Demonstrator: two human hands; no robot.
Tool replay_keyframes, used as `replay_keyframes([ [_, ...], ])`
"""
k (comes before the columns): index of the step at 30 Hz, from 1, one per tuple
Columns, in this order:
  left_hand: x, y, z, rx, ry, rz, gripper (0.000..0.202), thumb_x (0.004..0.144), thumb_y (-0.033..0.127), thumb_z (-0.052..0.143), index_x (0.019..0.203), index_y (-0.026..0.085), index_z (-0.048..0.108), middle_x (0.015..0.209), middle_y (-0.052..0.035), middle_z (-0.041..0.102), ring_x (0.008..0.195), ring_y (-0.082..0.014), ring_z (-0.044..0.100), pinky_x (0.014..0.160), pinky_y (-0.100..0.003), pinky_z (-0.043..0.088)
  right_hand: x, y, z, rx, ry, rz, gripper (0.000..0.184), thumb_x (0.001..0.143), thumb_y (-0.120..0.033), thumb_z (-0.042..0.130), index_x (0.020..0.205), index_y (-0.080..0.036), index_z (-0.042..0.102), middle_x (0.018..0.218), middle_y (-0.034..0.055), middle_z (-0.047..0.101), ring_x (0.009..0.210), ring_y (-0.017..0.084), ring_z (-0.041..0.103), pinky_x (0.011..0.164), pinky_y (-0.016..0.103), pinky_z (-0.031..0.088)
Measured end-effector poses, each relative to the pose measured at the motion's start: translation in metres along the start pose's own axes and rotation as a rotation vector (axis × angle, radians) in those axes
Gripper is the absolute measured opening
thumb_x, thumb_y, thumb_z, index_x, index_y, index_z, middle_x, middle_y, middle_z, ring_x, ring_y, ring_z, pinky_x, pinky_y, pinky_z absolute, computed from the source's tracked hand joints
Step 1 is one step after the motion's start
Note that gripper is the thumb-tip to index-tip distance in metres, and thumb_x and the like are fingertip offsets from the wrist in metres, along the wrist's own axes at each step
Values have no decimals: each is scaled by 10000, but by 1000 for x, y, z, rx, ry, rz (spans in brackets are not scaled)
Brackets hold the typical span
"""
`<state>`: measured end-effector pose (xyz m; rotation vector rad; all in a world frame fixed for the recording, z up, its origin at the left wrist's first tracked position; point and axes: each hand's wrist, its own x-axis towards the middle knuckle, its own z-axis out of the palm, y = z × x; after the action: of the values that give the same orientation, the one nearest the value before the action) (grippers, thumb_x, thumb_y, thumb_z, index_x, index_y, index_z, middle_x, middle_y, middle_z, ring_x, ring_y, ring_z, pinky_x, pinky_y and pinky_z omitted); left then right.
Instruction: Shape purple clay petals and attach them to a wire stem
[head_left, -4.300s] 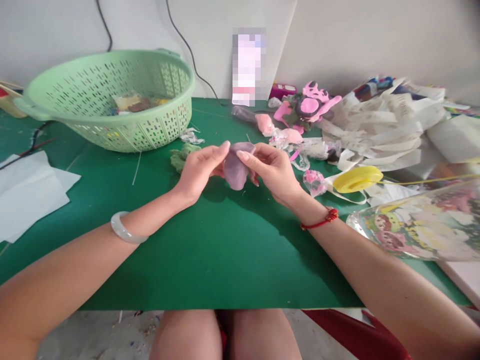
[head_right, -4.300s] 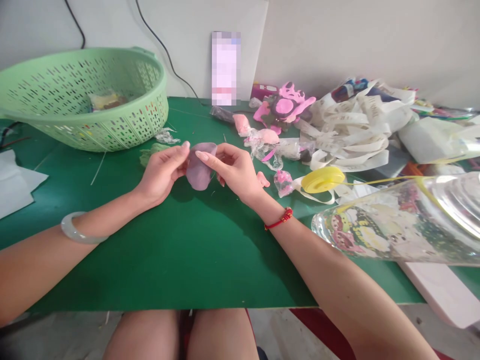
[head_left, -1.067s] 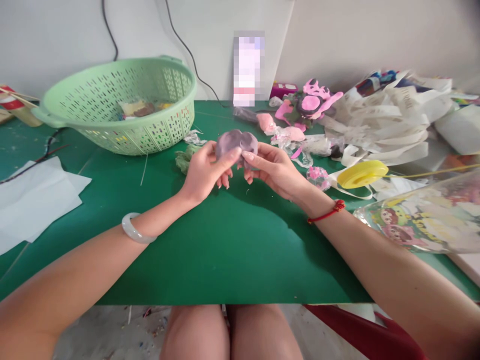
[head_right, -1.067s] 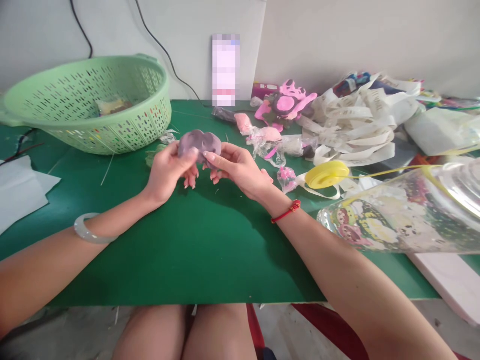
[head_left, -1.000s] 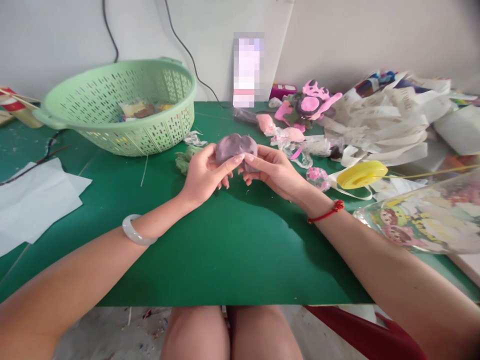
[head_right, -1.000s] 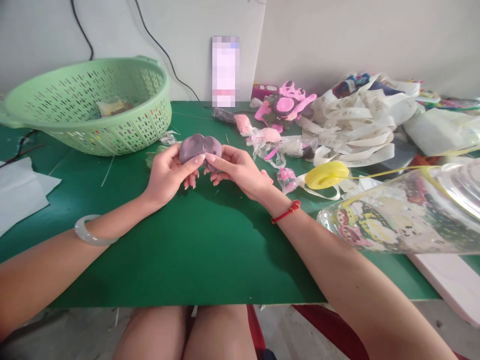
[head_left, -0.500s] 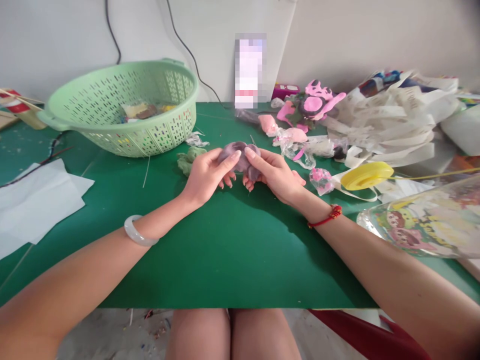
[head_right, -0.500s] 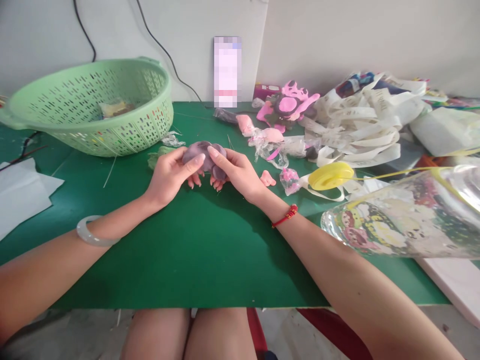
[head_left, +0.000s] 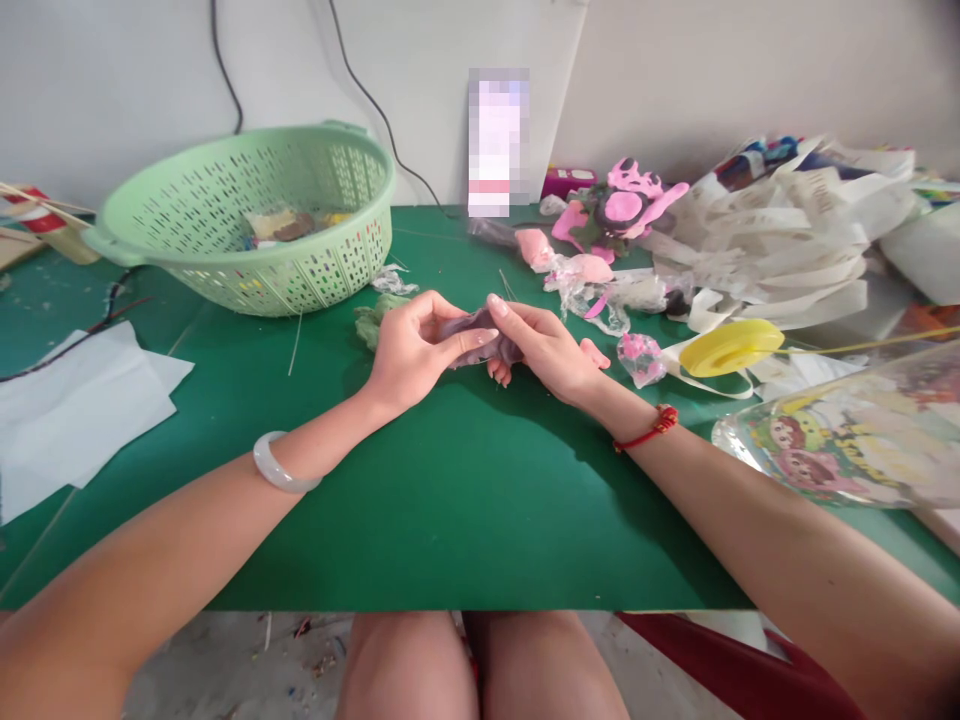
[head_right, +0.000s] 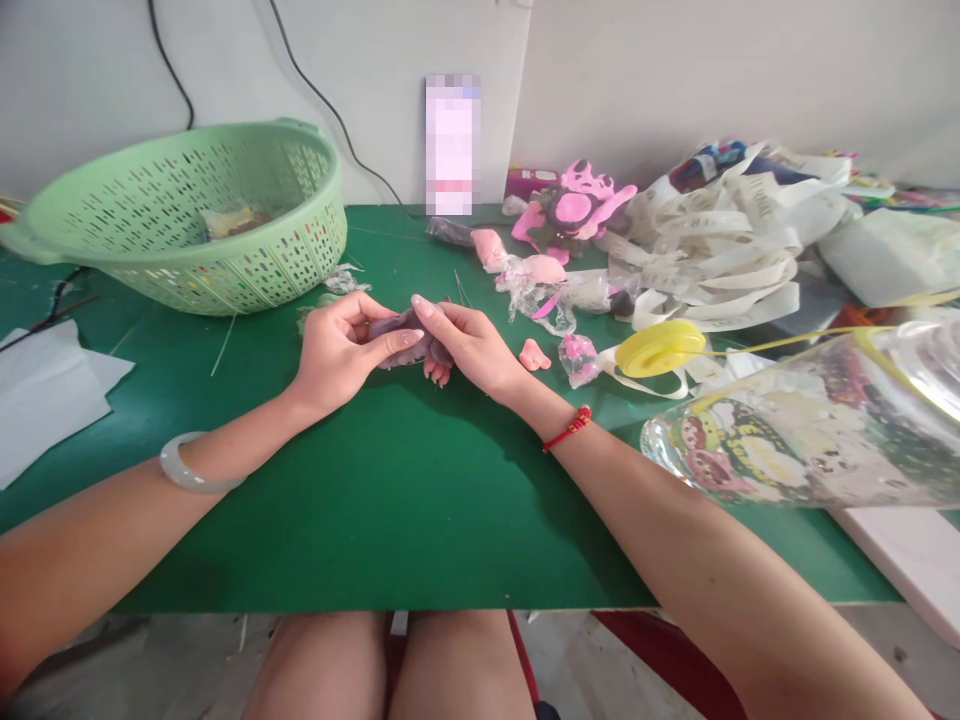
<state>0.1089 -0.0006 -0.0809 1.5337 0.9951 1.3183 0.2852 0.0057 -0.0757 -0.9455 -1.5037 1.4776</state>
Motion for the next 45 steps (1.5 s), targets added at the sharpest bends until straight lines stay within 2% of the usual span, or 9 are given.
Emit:
replay_keyframes([
  [7, 2, -3, -2, 38, 10, 22, 466, 757, 616, 830, 730, 210, 604, 599, 14, 633, 512, -133, 613, 446, -254, 470, 0, 0, 2, -23, -19, -22, 604, 789, -797, 663, 693, -210, 553, 521, -23, 550, 468, 110, 552, 438, 245, 465],
  [12, 6, -3, -3, -54, -43, -71, 536, 894, 728, 604, 744, 215, 647, 607, -4, 625, 524, -138, 614, 466, -265, 501, 1, 3, 1, -28, 15, -28, 625, 809, -824, 596, 652, -223, 524, 522, -15, 550, 457, 109, 534, 432, 254, 462],
  [18, 3, 2, -2, -18, -107, -26, 446, 701, 588, 882, 757, 196, 677, 589, 12, 642, 505, -116, 578, 465, -253, 469, 1, 3, 2, -45, 20, -50, 658, 798, -856, 543, 629, -220, 522, 493, -13, 559, 425, 100, 525, 415, 242, 453],
  [26, 4, 1, -4, 82, -50, 31, 492, 774, 663, 784, 690, 188, 686, 549, -2, 623, 481, -125, 551, 425, -256, 399, 0, -1, 4, -75, -14, -79, 647, 801, -798, 625, 587, -206, 477, 467, -31, 513, 410, 81, 517, 397, 217, 432],
  [30, 5, 0, -4, 72, -61, -28, 500, 796, 667, 763, 682, 187, 677, 548, 8, 582, 484, -110, 501, 434, -244, 381, 0, 0, 3, -62, -7, -66, 651, 793, -808, 619, 590, -209, 466, 469, -41, 487, 426, 83, 532, 404, 208, 438],
  [34, 7, -2, -4, -42, -50, -114, 539, 905, 669, 641, 654, 195, 597, 580, 7, 531, 533, -108, 514, 495, -233, 435, 2, 2, 1, -42, 37, -21, 654, 842, -810, 548, 587, -217, 445, 468, -36, 483, 432, 82, 519, 415, 209, 443],
  [40, 10, -6, -7, -71, -56, -128, 552, 913, 584, 691, 591, 199, 462, 565, 29, 413, 504, -88, 442, 477, -222, 402, 1, 3, 0, -16, 24, -15, 623, 831, -791, 601, 627, -213, 491, 494, -29, 527, 443, 89, 530, 415, 216, 438],
  [43, 11, -9, -8, -86, -46, -143, 514, 943, 569, 657, 622, 201, 497, 581, 20, 461, 524, -100, 501, 494, -222, 442, 2, 5, -1, -2, 15, -21, 613, 816, -791, 625, 654, -210, 517, 506, -29, 544, 444, 90, 531, 419, 219, 440],
  [45, 11, -11, -8, -108, -16, -170, 462, 976, 575, 594, 708, 199, 579, 646, -6, 567, 592, -128, 596, 531, -234, 507, 3, 7, -2, 19, 24, -17, 602, 827, -791, 617, 685, -210, 541, 517, -23, 558, 447, 97, 530, 426, 231, 450],
])
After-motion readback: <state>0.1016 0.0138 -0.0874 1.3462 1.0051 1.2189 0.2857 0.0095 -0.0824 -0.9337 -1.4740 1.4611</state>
